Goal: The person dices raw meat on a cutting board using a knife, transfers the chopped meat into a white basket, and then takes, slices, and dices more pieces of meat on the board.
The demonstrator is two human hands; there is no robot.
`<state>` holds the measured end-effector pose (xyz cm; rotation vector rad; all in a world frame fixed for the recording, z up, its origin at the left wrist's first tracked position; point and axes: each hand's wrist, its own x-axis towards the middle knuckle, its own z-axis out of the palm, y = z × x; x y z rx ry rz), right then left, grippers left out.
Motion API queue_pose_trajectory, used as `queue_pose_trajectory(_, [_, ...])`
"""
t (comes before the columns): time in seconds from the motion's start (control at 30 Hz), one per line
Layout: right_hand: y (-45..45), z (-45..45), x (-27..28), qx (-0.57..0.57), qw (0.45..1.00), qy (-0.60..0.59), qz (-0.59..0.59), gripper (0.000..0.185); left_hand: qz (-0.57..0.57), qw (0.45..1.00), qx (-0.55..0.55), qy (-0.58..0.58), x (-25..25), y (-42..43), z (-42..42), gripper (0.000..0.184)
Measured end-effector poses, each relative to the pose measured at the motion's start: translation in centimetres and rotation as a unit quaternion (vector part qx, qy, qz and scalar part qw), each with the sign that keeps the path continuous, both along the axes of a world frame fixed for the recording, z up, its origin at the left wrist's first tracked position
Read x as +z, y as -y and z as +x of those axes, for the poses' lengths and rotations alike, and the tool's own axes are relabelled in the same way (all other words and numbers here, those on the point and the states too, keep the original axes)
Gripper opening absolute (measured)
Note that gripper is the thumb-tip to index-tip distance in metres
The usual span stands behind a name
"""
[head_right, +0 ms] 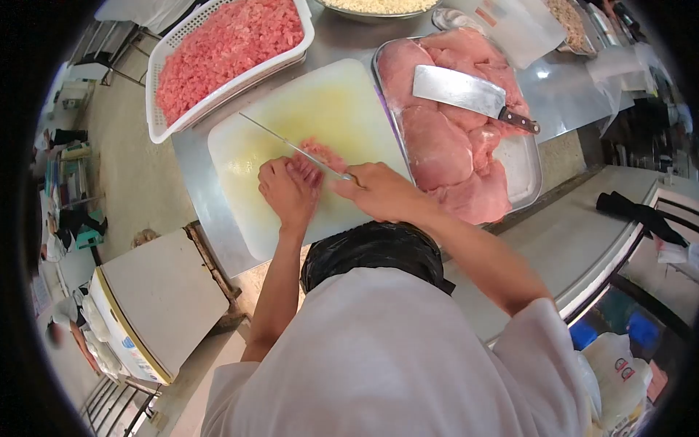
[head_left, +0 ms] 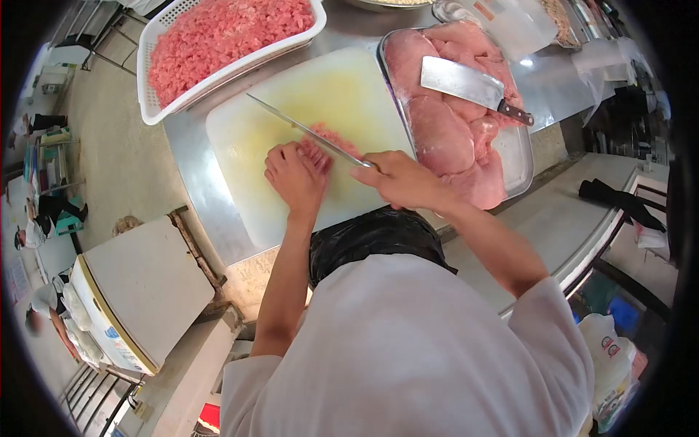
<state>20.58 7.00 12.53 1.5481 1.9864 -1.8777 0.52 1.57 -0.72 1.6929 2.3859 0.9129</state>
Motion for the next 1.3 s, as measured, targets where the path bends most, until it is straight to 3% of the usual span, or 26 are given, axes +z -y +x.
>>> queue_pose_trajectory(0.17, [-0.7,0.9,0.5,0.08,0.994,0.037,-0.065,0.056,-0.038,0.998,-0.004,-0.042,0.8,-0.3,0.1,0.025])
queue_pose_trajectory(0.3, [-1.7,-3.2,-4.1,0.071,0.996,-0.025,0.046,0.056,-0.04,0.998,-0.006,-0.047,0.4,-0.1,-0.1,0.025])
queue_pose_trajectory(0.43, [-2.0,-2.2,-1.0,0.063,0.997,-0.03,0.019,0.057,-0.008,0.999,0.0,-0.032,-0.4,-0.1,-0.1,0.029])
queue_pose_trajectory(0.57, [0.4,0.2,0.8,0.06,0.998,0.002,-0.008,0.056,-0.05,0.998,0.001,-0.024,1.1,-0.1,0.0,0.033])
queue_pose_trajectory(0.67, [0.3,-2.2,-2.4,0.029,0.998,-0.04,-0.044,0.055,-0.051,0.998,-0.006,-0.034,0.9,0.0,0.2,0.036])
queue_pose_trajectory(0.77, [0.1,-3.7,-5.7,0.022,0.997,-0.051,0.044,0.054,-0.011,0.999,-0.017,-0.043,-0.8,0.0,-0.6,0.037])
queue_pose_trajectory(0.83, [0.2,-2.5,-2.1,0.01,0.999,-0.033,-0.019,0.053,-0.015,0.999,-0.021,-0.047,-1.2,0.0,-0.7,0.045])
queue_pose_trajectory(0.97, [2.2,-0.5,2.8,-0.002,0.995,0.017,-0.102,0.052,-0.024,0.999,-0.029,-0.021,1.4,0.0,0.0,0.034])
queue_pose_trajectory(1.07, [3.1,-1.8,-2.7,-0.036,0.996,-0.043,-0.073,0.049,-0.037,0.999,-0.031,-0.025,1.3,0.3,0.1,0.027])
queue_pose_trajectory(1.23, [1.8,-3.5,-4.4,-0.055,0.996,-0.05,-0.054,0.05,-0.001,0.999,-0.037,-0.025,0.2,-0.2,-0.5,0.022])
queue_pose_trajectory(1.3, [2.4,-2.3,-5.0,-0.049,0.998,-0.045,0.022,0.049,0.006,0.996,-0.092,-0.017,-0.1,-0.1,-0.7,0.019])
